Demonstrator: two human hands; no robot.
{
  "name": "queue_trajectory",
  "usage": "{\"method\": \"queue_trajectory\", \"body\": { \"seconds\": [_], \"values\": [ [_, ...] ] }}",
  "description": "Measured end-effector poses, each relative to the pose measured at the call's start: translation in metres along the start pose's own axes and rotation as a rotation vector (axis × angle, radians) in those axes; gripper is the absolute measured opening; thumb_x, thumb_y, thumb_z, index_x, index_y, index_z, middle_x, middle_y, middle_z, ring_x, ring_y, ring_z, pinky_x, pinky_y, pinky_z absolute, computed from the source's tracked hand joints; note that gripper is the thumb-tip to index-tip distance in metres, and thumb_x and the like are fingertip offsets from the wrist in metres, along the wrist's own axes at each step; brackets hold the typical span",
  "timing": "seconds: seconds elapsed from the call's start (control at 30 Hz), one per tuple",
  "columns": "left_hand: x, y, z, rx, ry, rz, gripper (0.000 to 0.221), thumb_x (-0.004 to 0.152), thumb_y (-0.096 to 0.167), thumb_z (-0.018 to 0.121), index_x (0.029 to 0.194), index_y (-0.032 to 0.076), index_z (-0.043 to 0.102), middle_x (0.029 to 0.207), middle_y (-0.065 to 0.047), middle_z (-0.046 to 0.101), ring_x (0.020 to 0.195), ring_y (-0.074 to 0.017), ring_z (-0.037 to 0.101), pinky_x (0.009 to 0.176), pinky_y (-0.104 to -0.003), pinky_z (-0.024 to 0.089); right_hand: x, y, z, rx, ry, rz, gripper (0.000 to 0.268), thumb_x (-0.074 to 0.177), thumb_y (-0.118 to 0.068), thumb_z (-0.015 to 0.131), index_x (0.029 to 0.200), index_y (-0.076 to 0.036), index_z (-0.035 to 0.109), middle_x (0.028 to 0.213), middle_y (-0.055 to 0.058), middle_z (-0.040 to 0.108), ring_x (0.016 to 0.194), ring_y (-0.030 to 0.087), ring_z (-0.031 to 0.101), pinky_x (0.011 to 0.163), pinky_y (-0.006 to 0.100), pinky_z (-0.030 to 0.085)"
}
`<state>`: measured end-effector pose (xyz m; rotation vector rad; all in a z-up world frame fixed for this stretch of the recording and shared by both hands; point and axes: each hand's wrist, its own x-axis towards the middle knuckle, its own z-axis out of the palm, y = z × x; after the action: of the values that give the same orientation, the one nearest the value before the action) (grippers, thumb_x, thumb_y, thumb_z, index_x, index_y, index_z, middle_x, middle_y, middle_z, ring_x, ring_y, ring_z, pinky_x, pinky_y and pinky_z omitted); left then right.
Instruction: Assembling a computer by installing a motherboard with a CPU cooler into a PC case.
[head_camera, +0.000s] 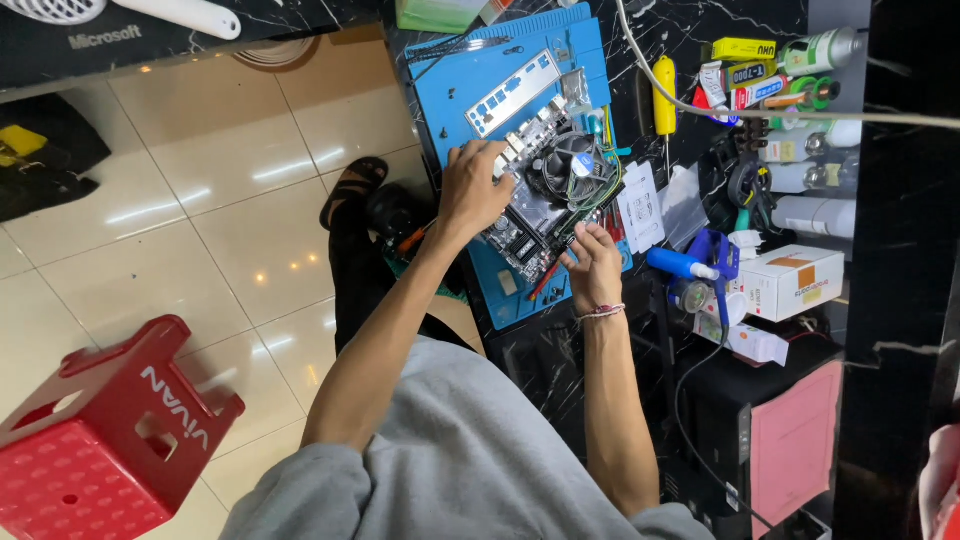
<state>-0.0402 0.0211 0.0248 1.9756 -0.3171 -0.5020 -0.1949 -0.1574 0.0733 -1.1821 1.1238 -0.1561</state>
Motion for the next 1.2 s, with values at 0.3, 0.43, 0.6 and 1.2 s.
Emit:
{"method": "queue_trajectory", "body": {
  "seconds": [0.3, 0.43, 0.6, 1.2],
  "values": [
    [-0.06, -0.022, -0.028, -0.082, 0.061, 0.121, 0.045, 0.096, 0.014, 0.067, 0.139, 0.001, 0.066, 0.132, -0.019, 0.069, 0.131, -0.0349, 0.062, 0.111, -0.047, 0.038, -0.03, 0.021, -0.001, 0.113, -0.159, -0.036, 0.041, 0.095, -0.011, 0.084, 0.122, -0.01, 0.053, 0.088, -0.007, 0.054, 0.076, 0.006, 0.06, 0.074, 0.026, 0.056],
    [-0.074, -0.02, -0.038, -0.057, 0.093, 0.144, 0.046, 0.093, 0.017, 0.069, 0.137, 0.003, 0.067, 0.131, -0.018, 0.07, 0.13, -0.0352, 0.064, 0.109, -0.047, 0.04, -0.036, 0.026, -0.001, 0.132, -0.185, -0.035, 0.041, 0.094, -0.011, 0.085, 0.121, -0.011, 0.054, 0.086, -0.009, 0.052, 0.075, 0.005, 0.058, 0.074, 0.026, 0.054],
    [-0.085, -0.019, -0.043, -0.058, 0.099, 0.072, 0.05, 0.09, 0.024, 0.074, 0.137, 0.01, 0.069, 0.128, -0.015, 0.068, 0.113, -0.034, 0.067, 0.104, -0.048, 0.044, -0.027, 0.04, -0.009, 0.138, -0.205, -0.038, 0.044, 0.091, -0.012, 0.088, 0.121, -0.011, 0.056, 0.09, -0.007, 0.057, 0.083, 0.01, 0.066, 0.076, 0.028, 0.059],
    [-0.099, -0.009, -0.056, -0.142, 0.114, 0.002, 0.054, 0.084, 0.026, 0.083, 0.134, 0.009, 0.073, 0.125, -0.016, 0.07, 0.107, -0.0328, 0.067, 0.096, -0.042, 0.055, -0.037, 0.037, -0.007, 0.145, -0.234, -0.018, 0.044, 0.091, -0.01, 0.086, 0.124, -0.01, 0.057, 0.094, -0.008, 0.056, 0.085, 0.01, 0.067, 0.075, 0.027, 0.059]
  ]
}}
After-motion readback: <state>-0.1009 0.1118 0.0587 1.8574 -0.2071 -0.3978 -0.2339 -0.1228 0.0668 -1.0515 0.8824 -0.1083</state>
